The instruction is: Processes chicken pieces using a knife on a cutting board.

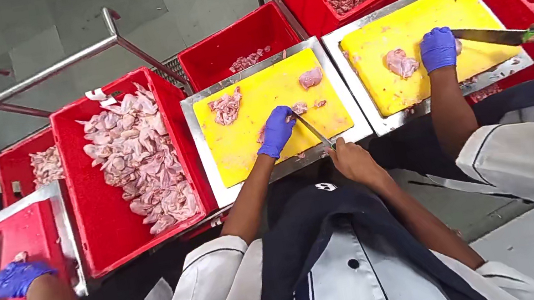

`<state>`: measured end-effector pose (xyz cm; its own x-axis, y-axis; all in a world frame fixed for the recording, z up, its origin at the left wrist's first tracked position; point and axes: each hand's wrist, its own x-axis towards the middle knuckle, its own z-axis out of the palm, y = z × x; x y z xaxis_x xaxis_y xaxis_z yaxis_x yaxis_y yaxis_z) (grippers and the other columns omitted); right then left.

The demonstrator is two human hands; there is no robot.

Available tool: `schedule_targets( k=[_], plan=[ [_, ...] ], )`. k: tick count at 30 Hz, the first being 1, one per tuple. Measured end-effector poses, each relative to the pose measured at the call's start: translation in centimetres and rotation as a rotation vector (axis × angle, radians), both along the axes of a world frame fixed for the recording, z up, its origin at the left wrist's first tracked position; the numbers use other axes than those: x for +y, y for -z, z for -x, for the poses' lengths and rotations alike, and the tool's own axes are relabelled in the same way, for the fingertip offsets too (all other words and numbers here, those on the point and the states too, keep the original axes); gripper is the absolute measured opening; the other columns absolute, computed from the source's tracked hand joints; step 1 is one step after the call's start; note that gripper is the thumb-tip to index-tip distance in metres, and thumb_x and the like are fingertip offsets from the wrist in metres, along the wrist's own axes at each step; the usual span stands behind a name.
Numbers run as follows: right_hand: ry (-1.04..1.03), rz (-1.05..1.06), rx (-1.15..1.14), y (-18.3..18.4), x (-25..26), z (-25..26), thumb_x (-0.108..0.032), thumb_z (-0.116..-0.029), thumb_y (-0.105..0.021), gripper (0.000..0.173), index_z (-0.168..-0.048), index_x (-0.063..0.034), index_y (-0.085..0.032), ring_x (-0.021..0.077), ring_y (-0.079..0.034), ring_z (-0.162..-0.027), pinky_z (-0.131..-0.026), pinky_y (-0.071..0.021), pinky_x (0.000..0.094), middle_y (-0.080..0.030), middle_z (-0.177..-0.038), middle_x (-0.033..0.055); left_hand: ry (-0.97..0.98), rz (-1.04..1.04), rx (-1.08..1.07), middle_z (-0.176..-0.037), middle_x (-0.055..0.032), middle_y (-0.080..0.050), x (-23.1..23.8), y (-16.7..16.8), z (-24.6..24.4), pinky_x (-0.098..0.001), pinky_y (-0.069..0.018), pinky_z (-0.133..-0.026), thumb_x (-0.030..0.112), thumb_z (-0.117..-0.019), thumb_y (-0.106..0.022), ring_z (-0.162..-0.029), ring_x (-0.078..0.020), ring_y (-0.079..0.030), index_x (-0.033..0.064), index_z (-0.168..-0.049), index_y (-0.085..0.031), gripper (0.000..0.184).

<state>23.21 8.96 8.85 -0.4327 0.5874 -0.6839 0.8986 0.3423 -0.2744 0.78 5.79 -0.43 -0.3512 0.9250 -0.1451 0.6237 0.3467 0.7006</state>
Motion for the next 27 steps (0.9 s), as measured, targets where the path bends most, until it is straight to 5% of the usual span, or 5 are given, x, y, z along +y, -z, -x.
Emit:
schedule_targets(
  k=[7, 15, 20, 23, 27],
  plan=[
    [0.058, -0.014, 0.095, 3.8, 2.3, 8.4, -0.046, -0.1109, -0.037, 0.055, -0.131, 0.0033, -0.053, 0.0395, -0.067, -0.113, -0.093, -0.0542, 0.0563, -0.066, -0.117, 0.0245, 0.063, 0.007, 0.017, -0.120, -0.0159, -0.070, -0.1, 0.2, 0.5, -0.0463, -0.0513, -0.106, 0.012, -0.0913, -0.071, -0.117, -0.0294, -0.066, 0.0017, -0.111, -0.071, 0.022],
    [0.082, 0.070, -0.018, 2.9, -1.5, -1.1, -0.051, -0.1099, -0.036, 0.059, -0.136, 0.0009, -0.050, 0.0415, -0.068, -0.111, -0.091, -0.0544, 0.0586, -0.067, -0.116, 0.0247, -0.406, 0.106, 0.038, -0.126, -0.0193, -0.066, 2.1, -1.3, -0.6, -0.0544, -0.0570, -0.094, 0.015, -0.0922, -0.068, -0.110, -0.0355, -0.069, 0.0038, -0.132, -0.058, 0.043],
    [0.210, -0.004, 0.166, 2.0, -0.9, -5.0, -0.051, -0.1092, -0.039, 0.057, -0.122, 0.0011, -0.058, 0.0395, -0.069, -0.091, -0.080, -0.0540, 0.0581, -0.067, -0.093, 0.0213, -0.151, -0.128, 0.120, -0.125, -0.0168, -0.065, 1.2, -1.1, -2.2, -0.0446, -0.0580, -0.093, 0.016, -0.0955, -0.059, -0.108, -0.0279, -0.068, 0.0075, -0.114, -0.074, 0.025],
    [0.284, -0.051, 0.193, 2.0, 0.1, -5.9, -0.050, -0.1096, -0.039, 0.056, -0.120, 0.0013, -0.058, 0.0387, -0.069, -0.091, -0.080, -0.0538, 0.0576, -0.066, -0.092, 0.0210, -0.065, -0.008, 0.151, -0.132, -0.0154, -0.064, 2.2, -0.2, -3.5, -0.0471, -0.0523, -0.105, 0.028, -0.0946, -0.070, -0.124, -0.0312, -0.061, 0.0098, -0.119, -0.073, 0.030],
    [0.233, -0.050, 0.155, 2.2, 0.7, -5.6, -0.051, -0.1096, -0.038, 0.056, -0.121, 0.0008, -0.058, 0.0388, -0.069, -0.095, -0.083, -0.0536, 0.0572, -0.067, -0.095, 0.0213, -0.090, -0.014, 0.180, -0.127, -0.0144, -0.068, 2.0, 0.6, -2.6, -0.0464, -0.0508, -0.106, 0.017, -0.0949, -0.067, -0.123, -0.0321, -0.063, 0.0062, -0.115, -0.073, 0.024]
  ],
)
